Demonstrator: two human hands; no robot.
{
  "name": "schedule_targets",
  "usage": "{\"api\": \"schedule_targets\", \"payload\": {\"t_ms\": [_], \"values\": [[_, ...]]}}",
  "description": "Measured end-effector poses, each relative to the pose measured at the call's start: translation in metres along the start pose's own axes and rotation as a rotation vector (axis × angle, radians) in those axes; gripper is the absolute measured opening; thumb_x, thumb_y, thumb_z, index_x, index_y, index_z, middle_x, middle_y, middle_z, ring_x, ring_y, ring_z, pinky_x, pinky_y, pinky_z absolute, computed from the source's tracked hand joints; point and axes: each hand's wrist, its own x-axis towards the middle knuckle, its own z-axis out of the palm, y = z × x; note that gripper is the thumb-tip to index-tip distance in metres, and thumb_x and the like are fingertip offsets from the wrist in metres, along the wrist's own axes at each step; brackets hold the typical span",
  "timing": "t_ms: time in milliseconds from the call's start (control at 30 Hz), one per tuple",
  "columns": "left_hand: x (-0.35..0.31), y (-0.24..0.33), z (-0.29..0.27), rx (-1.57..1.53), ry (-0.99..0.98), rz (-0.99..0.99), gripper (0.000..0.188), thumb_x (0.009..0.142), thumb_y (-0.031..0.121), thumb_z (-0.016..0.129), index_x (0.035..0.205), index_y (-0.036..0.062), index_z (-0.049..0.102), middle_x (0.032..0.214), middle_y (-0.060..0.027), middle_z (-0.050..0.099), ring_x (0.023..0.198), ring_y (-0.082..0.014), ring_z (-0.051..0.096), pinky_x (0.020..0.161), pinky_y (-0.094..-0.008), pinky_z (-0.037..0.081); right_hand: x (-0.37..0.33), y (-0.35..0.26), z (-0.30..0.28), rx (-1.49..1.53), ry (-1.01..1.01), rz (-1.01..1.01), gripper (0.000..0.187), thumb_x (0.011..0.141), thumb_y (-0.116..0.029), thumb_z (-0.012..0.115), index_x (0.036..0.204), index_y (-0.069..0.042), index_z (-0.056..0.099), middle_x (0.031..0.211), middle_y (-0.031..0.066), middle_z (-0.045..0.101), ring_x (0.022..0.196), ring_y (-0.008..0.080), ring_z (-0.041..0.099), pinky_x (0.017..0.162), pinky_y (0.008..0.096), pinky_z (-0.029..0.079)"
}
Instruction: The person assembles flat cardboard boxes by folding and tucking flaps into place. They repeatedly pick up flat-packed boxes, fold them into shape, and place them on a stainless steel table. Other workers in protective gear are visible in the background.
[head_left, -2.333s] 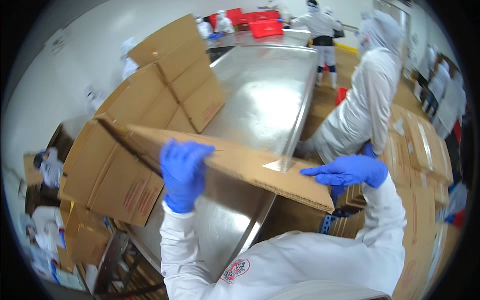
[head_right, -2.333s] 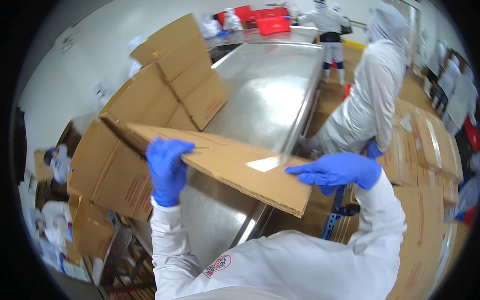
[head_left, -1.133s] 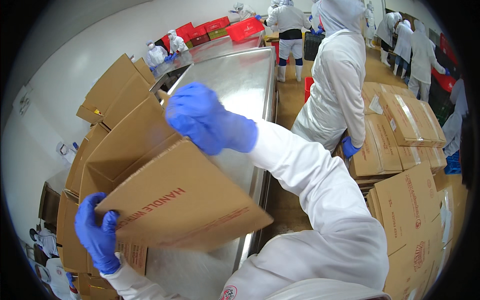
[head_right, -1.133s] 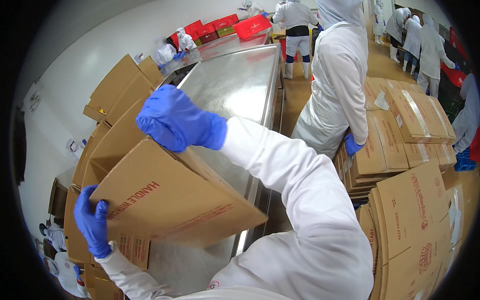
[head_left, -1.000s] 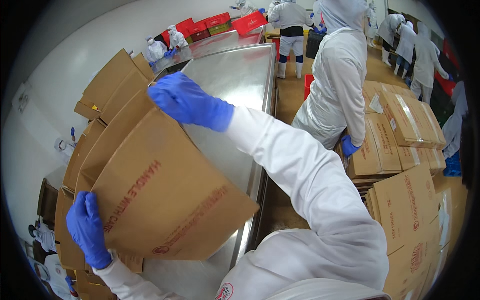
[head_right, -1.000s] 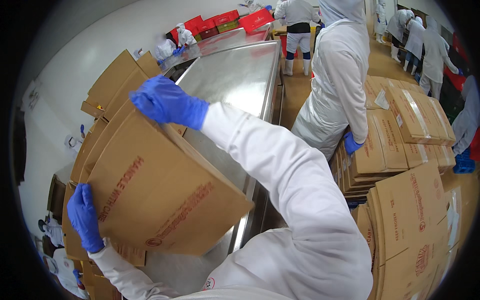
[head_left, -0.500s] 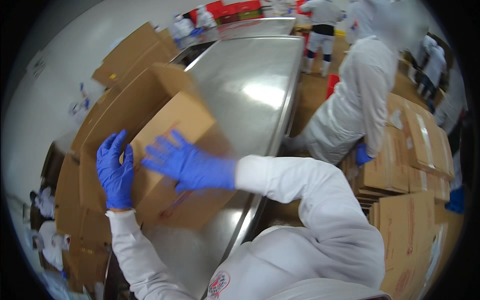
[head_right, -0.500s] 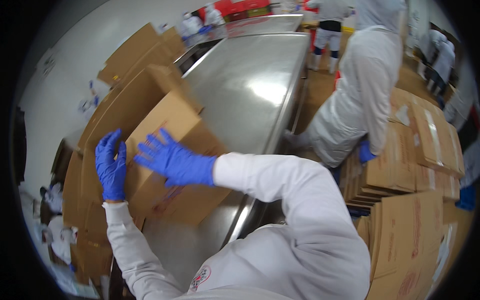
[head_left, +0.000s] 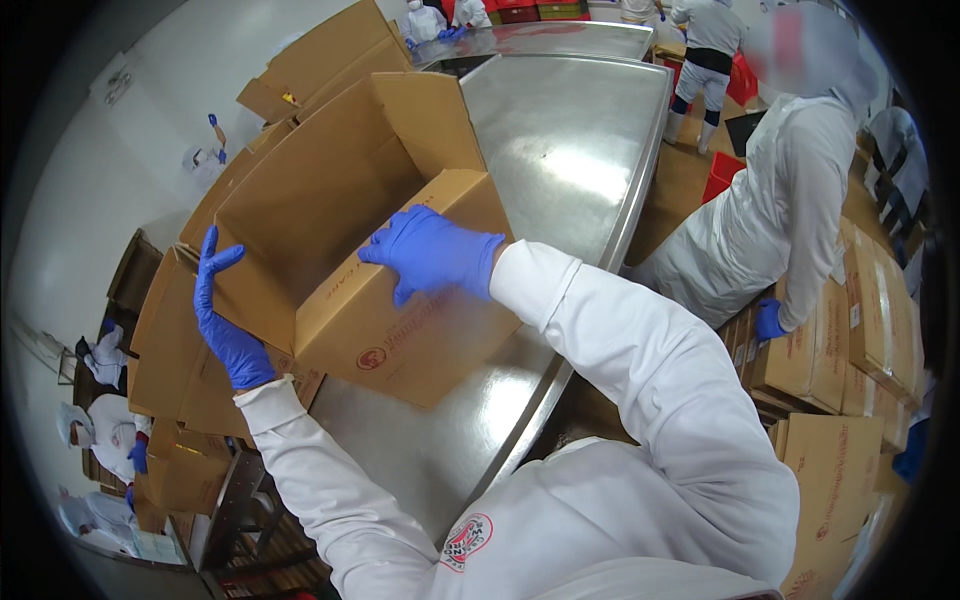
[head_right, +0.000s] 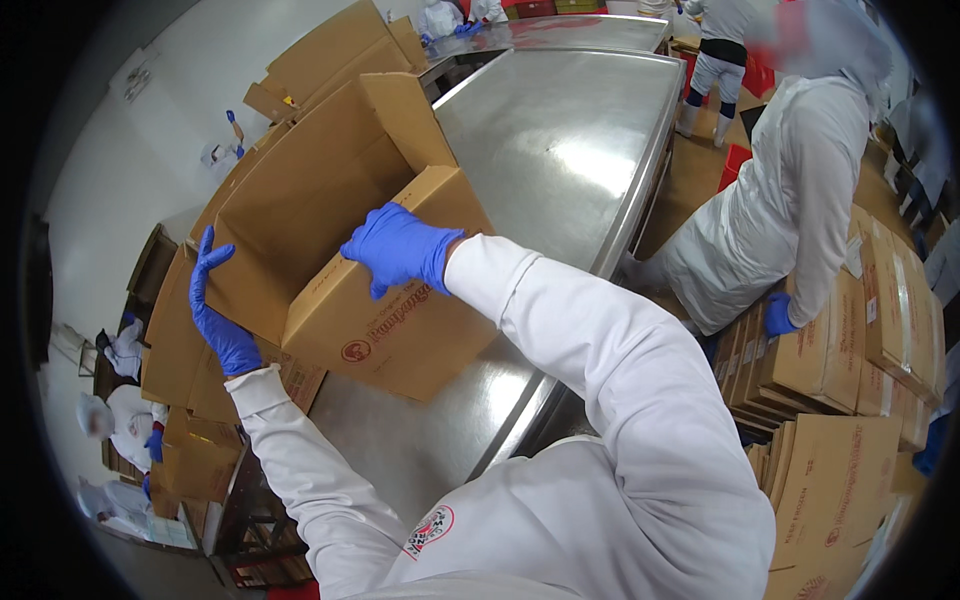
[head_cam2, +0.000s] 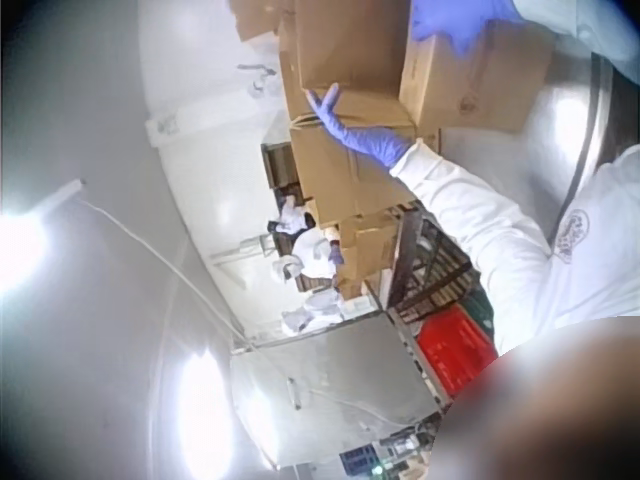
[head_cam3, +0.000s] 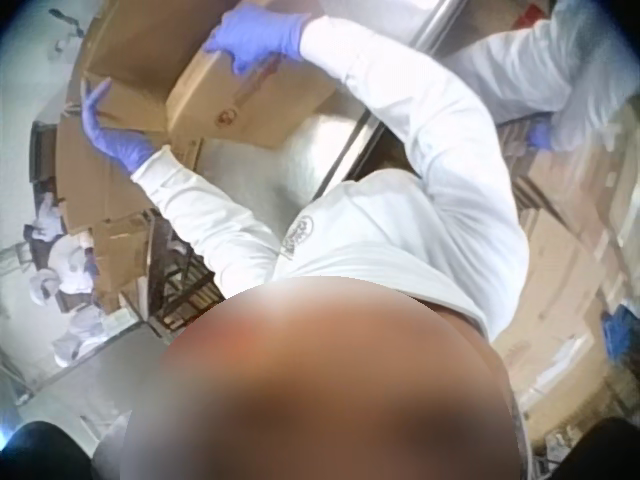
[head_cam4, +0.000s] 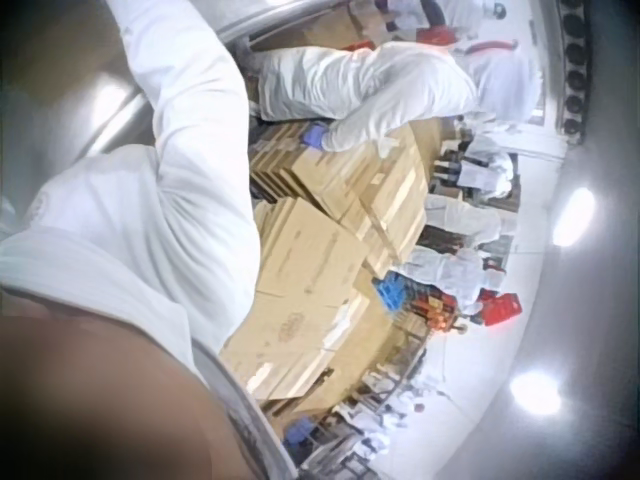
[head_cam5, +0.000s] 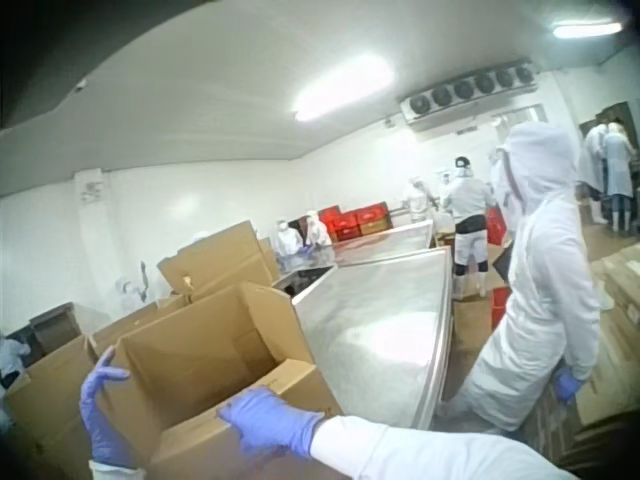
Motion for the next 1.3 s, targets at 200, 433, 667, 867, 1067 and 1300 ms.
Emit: {"api": "schedule_targets", "payload": {"t_ms": [200, 433, 667, 867, 1067, 1300], "values": [[-0.005, 0.027, 0.001, 0.136, -0.028, 0.076, 0.047, 0.092, 0.033, 0.039, 0.11, -0.0029, 0.064, 0.143, -0.0148, 0.043, 0.137, -0.0257, 0.032, 0.116, -0.0414, 0.015, -0.022, 0.006, -0.031, -0.168, 0.776, -0.067, 0.07, 0.084, -0.05, 0.059, 0.144, -0.023, 0.036, 0.153, 0.014, 0.025, 0.143, 0.0346, 0.018, 0.113, 0.0556, 0.007], [-0.077, 0.069, -0.008, 0.31, -0.001, 0.178, 0.059, 0.1, 0.039, 0.033, 0.145, 0.0008, 0.028, 0.146, -0.0168, 0.034, 0.133, -0.0284, 0.037, 0.108, -0.0404, 0.034, -0.098, 0.084, -0.077, 1.312, 1.134, 0.107, 0.071, 0.094, -0.064, 0.033, 0.137, -0.008, 0.045, 0.132, 0.0124, 0.051, 0.119, 0.0232, 0.049, 0.106, 0.0384, 0.032], [-0.096, -0.042, -0.042, 0.003, 0.316, -0.401, 0.059, 0.099, 0.047, 0.034, 0.14, 0.0057, 0.038, 0.137, -0.014, 0.045, 0.12, -0.0273, 0.049, 0.103, -0.0417, 0.039, -0.132, 0.086, -0.021, 1.547, 0.286, 0.306, 0.093, 0.084, -0.08, 0.018, 0.13, -0.006, 0.051, 0.106, 0.0106, 0.06, 0.088, 0.0263, 0.058, 0.086, 0.0453, 0.047], [-0.119, -0.03, -0.021, -0.363, 0.415, -0.733, 0.068, 0.094, 0.06, 0.035, 0.139, 0.0091, 0.04, 0.14, -0.0088, 0.043, 0.124, -0.025, 0.043, 0.106, -0.0426, 0.033, -0.149, 0.037, -0.012, 1.397, 0.515, 0.148, 0.044, 0.098, -0.034, 0.05, 0.13, -0.004, 0.05, 0.12, 0.006, 0.059, 0.104, 0.0116, 0.053, 0.089, 0.0287, 0.044], [-0.131, -0.002, -0.029, -0.434, 0.621, -0.695, 0.064, 0.095, 0.055, 0.036, 0.136, 0.0073, 0.044, 0.138, -0.0094, 0.045, 0.125, -0.0265, 0.042, 0.106, -0.0436, 0.034, -0.133, 0.036, -0.009, 1.85, 0.58, -0.148, 0.045, 0.102, -0.034, 0.043, 0.139, -0.007, 0.043, 0.127, 0.0018, 0.055, 0.111, 0.0073, 0.049, 0.096, 0.0259, 0.042], [-0.125, 0.003, -0.032, -0.371, 0.614, -0.637, 0.062, 0.094, 0.051, 0.038, 0.136, 0.0065, 0.043, 0.138, -0.0106, 0.045, 0.125, -0.0264, 0.043, 0.105, -0.043, 0.035, -0.149, 0.032, -0.035, 1.777, 0.673, -0.252, 0.054, 0.101, -0.04, 0.04, 0.144, -0.008, 0.035, 0.135, -0.0009, 0.049, 0.118, 0.0058, 0.046, 0.102, 0.0242, 0.038]]}}
